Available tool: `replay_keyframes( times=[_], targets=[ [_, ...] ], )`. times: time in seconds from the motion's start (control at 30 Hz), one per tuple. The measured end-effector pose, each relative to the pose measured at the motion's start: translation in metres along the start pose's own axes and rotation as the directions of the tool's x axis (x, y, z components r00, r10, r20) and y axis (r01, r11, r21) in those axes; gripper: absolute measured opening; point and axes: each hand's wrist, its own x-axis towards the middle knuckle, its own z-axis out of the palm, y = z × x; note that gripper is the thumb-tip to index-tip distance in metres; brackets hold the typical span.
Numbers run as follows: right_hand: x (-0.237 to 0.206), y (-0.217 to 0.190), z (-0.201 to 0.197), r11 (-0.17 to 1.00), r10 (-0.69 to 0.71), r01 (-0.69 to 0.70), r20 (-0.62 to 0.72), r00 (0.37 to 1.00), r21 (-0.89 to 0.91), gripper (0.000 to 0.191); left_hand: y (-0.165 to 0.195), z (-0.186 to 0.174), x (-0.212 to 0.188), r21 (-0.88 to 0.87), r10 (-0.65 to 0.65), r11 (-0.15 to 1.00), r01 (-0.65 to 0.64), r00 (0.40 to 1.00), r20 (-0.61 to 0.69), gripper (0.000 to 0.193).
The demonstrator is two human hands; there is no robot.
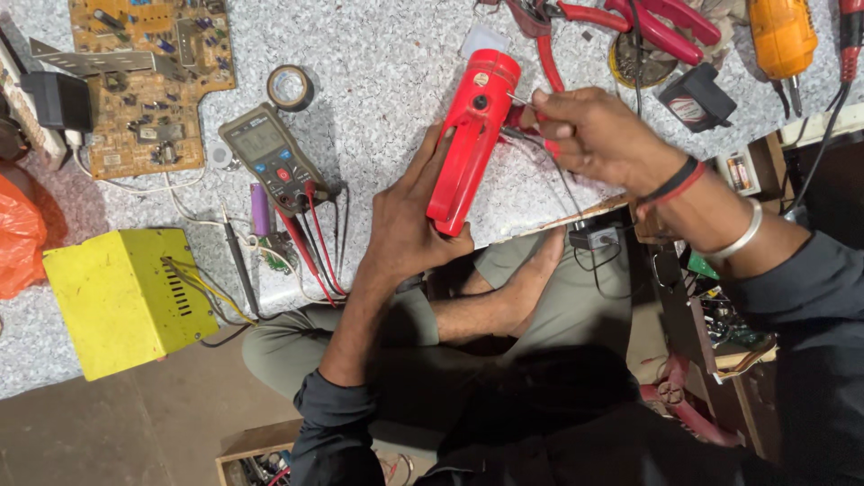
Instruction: The person sits at a repair bench testing a red rechargeable LED lantern with a multimeter, probing its terminals and pressing its switch, then uses a screwdriver to open and work on the lantern's housing and lamp section, handling the light's diffuser panel.
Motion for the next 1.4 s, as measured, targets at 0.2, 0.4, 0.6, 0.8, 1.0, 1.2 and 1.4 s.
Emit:
replay_keyframes(
  times=[0.2, 0.4, 0.6, 0.8, 1.0, 1.2, 1.4],
  targets=[
    [-0.007, 0.001, -0.007, 0.837, -0.407, 0.361, -0.026, 0.913, -0.411, 0.021, 0.003, 0.000, -0.002, -0.027, -0.038, 0.999, 0.038, 0.999, -0.018, 0.099],
    [-0.011, 0.015, -0.001, 0.857, -0.375, 0.325, -0.051, 0.926, -0.400, 0.015, -0.003, 0.000, 0.000, 0.002, -0.009, 1.000, 0.009, 0.998, 0.066, 0.099],
    [0.004, 0.014, -0.011, 0.534, 0.456, -0.562, 0.345, 0.820, 0.632, 0.017, -0.002, 0.001, -0.004, 0.004, 0.046, 0.999, -0.046, 0.998, 0.049, 0.094],
    [-0.006, -0.007, -0.029, 0.971, 0.137, -0.179, 0.246, 0.960, 0.157, 0.021, 0.010, 0.006, -0.014, -0.112, -0.039, 0.993, 0.033, 0.998, -0.056, 0.106],
    [-0.006, -0.035, -0.036, 0.966, 0.258, -0.254, -0.089, 0.962, 0.048, 0.044, 0.018, 0.006, -0.022, -0.058, 0.061, 0.996, -0.067, 0.993, -0.102, 0.092],
    [0.001, -0.053, -0.014, 0.814, 0.291, -0.338, 0.170, 0.941, 0.472, 0.037, 0.021, 0.003, -0.036, -0.102, 0.115, 0.985, -0.140, 0.969, -0.216, 0.086],
    [0.009, -0.057, 0.001, 0.729, 0.269, -0.345, 0.216, 0.939, 0.591, 0.031, 0.026, 0.000, -0.036, -0.074, 0.088, 0.992, -0.104, 0.977, -0.196, 0.086]
  ],
)
